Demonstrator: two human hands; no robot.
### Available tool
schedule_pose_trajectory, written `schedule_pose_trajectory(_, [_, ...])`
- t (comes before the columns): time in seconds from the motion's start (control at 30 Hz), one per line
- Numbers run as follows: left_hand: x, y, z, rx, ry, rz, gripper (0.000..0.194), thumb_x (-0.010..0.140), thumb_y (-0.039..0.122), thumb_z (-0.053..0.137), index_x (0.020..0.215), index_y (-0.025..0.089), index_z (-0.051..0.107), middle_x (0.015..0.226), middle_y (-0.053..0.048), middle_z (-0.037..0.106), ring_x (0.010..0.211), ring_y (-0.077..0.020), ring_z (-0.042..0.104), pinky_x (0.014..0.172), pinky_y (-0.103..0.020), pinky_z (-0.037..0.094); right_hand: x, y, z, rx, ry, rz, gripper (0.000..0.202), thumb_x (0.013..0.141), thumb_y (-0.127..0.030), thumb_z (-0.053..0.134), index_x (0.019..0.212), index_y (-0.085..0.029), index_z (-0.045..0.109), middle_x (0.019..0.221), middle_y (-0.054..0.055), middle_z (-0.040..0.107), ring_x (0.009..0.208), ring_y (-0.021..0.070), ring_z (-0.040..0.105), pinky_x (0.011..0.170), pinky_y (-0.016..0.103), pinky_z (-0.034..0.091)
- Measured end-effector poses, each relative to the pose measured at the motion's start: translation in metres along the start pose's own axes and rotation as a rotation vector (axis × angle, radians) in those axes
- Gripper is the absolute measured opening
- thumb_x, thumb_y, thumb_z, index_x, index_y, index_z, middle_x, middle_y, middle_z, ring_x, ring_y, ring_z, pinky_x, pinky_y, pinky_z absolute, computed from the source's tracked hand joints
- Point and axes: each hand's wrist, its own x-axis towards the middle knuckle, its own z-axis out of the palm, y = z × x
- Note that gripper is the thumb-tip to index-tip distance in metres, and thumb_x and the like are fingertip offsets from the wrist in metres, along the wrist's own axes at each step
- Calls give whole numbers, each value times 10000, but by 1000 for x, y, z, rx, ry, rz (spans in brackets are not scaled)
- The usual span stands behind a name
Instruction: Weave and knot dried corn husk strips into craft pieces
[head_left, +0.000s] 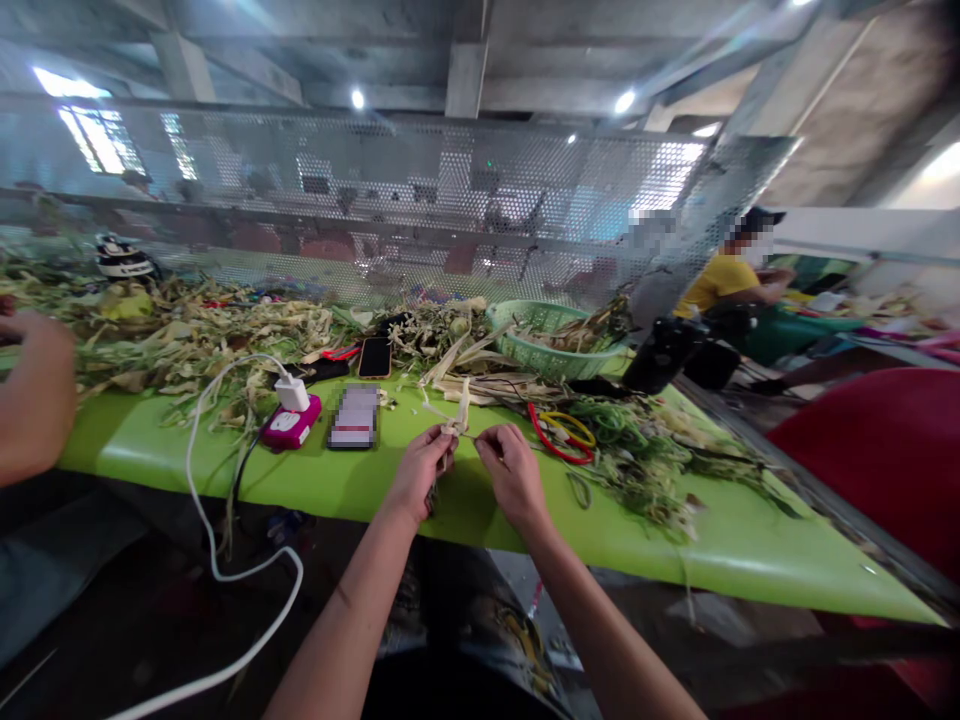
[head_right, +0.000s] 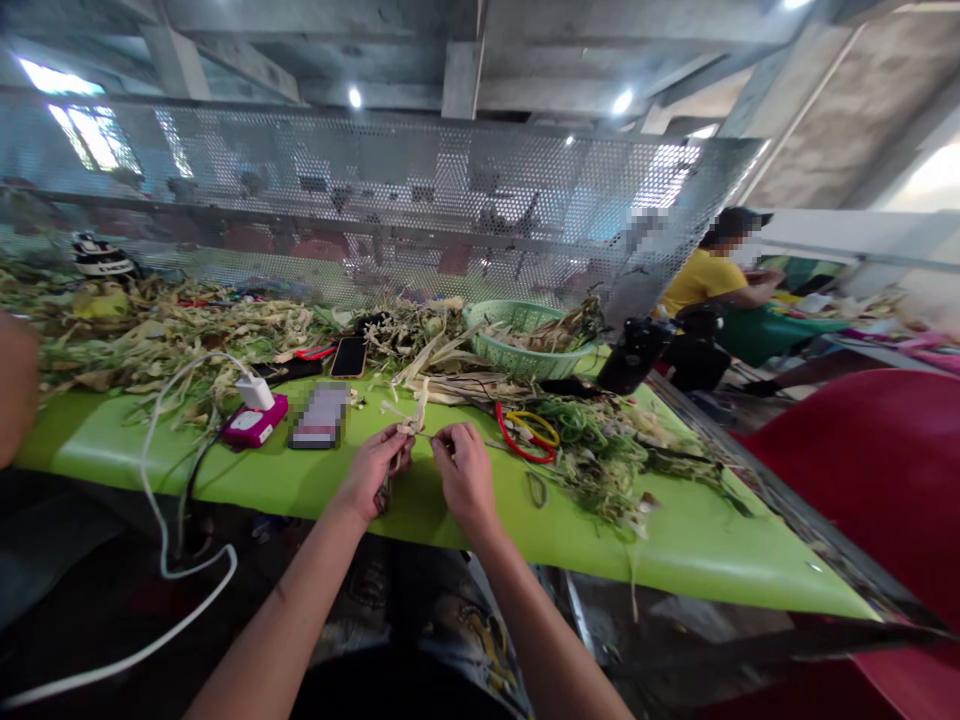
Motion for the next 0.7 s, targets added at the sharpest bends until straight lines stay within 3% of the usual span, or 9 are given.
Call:
schedule_pose_trajectory(0.23, [-2, 2, 2, -31, 36, -23, 363, 608, 369, 808, 794, 123, 616, 620, 40, 489, 487, -31, 397, 470, -160, 285, -2, 5, -14, -251, 41, -118, 149, 905, -275, 454, 778, -212, 498, 817, 53, 531, 795, 211, 498, 719, 328, 391])
schedule_pose_trajectory(0.37, [-3, 2, 1, -7, 7, -7, 344, 639, 388, 785, 763, 133, 591, 620, 45, 465, 481, -32, 366, 463, -172, 252, -1, 8, -17, -260, 62, -112, 163, 902, -286, 464, 769, -207, 516, 818, 60, 539, 796, 216, 503, 718, 341, 396])
schedule_pose_trajectory(0.5, [-6, 1, 2, 138, -56, 14, 305, 727, 419, 709, 812, 145, 607, 662, 38, 467, 537, -52, 377, 493, -180, 254, 6, 11, -21, -8, -37, -18, 144, 872, -307, 510, 860, -197, 601, 880, 64, 581, 813, 206, 542, 709, 321, 425])
schedule_pose_trajectory(0.6, [-6, -1, 4, 248, -100, -1, 283, 771, 413, 659, 908, 167, 634, 705, 27, 504, 605, -79, 416, 545, -186, 294, 14, 11, -19, 276, -125, 99, 236, 857, -388, 534, 938, -196, 644, 944, 67, 622, 879, 209, 569, 752, 315, 448])
schedule_pose_trajectory(0.7, [-6, -4, 7, 303, -140, 20, 248, 787, 380, 634, 920, 172, 651, 707, 19, 528, 644, -102, 438, 585, -202, 320, 19, 9, -11, 475, -121, 206, 250, 800, -425, 599, 804, -182, 657, 815, 42, 633, 791, 194, 571, 720, 302, 449])
